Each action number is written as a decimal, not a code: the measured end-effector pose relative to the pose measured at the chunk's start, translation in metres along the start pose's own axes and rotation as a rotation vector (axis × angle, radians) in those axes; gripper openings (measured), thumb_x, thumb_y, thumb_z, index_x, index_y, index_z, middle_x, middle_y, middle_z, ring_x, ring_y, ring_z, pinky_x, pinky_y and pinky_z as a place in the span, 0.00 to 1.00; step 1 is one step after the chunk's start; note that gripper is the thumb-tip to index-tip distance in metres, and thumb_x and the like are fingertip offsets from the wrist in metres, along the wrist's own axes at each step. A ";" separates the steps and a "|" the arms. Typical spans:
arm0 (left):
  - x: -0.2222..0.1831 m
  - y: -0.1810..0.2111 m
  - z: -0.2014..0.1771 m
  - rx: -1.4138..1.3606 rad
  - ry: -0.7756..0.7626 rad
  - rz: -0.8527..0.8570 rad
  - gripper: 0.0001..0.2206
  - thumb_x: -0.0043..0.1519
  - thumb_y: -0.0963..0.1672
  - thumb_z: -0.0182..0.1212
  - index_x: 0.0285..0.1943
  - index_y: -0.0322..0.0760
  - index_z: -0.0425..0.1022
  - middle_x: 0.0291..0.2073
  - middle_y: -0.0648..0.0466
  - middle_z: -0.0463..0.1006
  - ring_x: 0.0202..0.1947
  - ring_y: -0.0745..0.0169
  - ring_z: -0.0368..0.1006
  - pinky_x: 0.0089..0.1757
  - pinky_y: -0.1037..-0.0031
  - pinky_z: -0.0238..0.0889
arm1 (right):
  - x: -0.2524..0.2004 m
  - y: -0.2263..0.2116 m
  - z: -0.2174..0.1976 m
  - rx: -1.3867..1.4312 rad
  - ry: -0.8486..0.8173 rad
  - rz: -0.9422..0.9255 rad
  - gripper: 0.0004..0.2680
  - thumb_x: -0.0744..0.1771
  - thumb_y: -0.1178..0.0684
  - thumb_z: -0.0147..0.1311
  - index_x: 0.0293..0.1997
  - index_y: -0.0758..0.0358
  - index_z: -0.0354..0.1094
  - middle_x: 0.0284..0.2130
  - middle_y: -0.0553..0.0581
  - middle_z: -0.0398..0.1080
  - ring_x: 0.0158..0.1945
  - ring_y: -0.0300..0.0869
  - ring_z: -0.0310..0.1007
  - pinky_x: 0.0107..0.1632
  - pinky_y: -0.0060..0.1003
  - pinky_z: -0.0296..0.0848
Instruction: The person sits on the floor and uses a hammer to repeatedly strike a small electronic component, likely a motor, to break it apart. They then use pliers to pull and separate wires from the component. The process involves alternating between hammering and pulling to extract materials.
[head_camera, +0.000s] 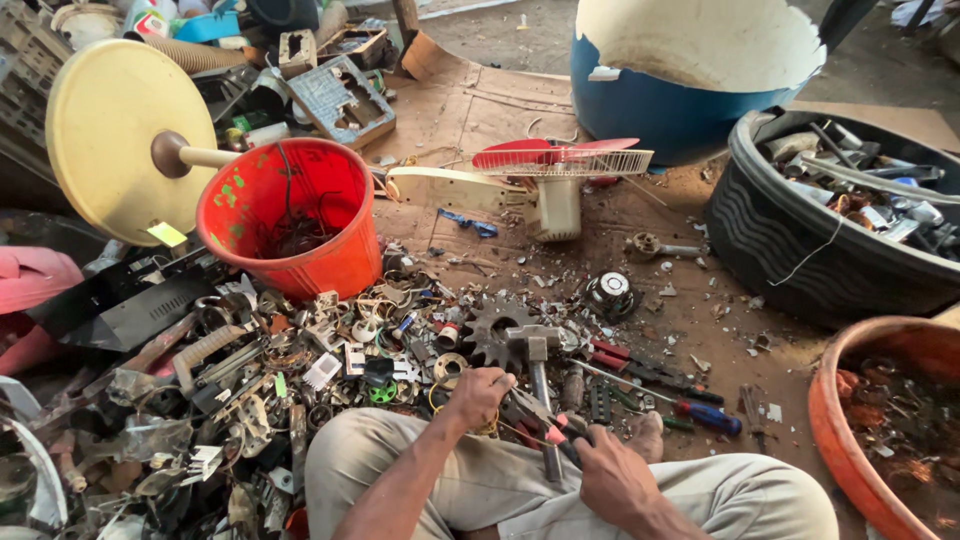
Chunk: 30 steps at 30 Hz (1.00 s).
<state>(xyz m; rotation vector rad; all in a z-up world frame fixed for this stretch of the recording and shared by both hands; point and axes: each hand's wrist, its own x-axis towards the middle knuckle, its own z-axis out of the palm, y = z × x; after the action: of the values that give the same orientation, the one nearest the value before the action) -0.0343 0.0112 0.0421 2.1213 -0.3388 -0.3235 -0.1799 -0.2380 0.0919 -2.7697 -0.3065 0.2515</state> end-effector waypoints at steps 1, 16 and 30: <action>0.003 -0.006 0.004 -0.009 0.007 -0.029 0.20 0.66 0.51 0.54 0.31 0.29 0.74 0.26 0.37 0.76 0.29 0.42 0.72 0.36 0.58 0.63 | 0.004 -0.003 -0.007 -0.138 0.015 -0.027 0.08 0.61 0.58 0.53 0.40 0.62 0.71 0.43 0.64 0.67 0.46 0.54 0.71 0.44 0.49 0.72; 0.034 -0.064 0.024 -0.770 0.021 -0.327 0.15 0.68 0.48 0.57 0.39 0.31 0.80 0.27 0.58 0.72 0.30 0.67 0.61 0.35 0.68 0.59 | 0.047 0.007 -0.035 -0.255 0.154 -0.267 0.12 0.59 0.60 0.55 0.45 0.63 0.73 0.50 0.63 0.67 0.51 0.51 0.68 0.50 0.46 0.68; 0.014 -0.005 -0.011 -0.339 -0.060 -0.016 0.20 0.69 0.51 0.55 0.33 0.28 0.73 0.21 0.54 0.66 0.27 0.67 0.59 0.32 0.68 0.59 | 0.019 0.022 -0.005 1.389 -0.498 0.390 0.17 0.57 0.68 0.50 0.48 0.72 0.74 0.33 0.59 0.76 0.32 0.40 0.74 0.33 0.33 0.72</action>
<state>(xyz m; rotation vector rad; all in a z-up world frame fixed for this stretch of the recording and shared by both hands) -0.0168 0.0171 0.0421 1.7850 -0.2798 -0.4235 -0.1569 -0.2550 0.0865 -1.3303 0.2487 0.8523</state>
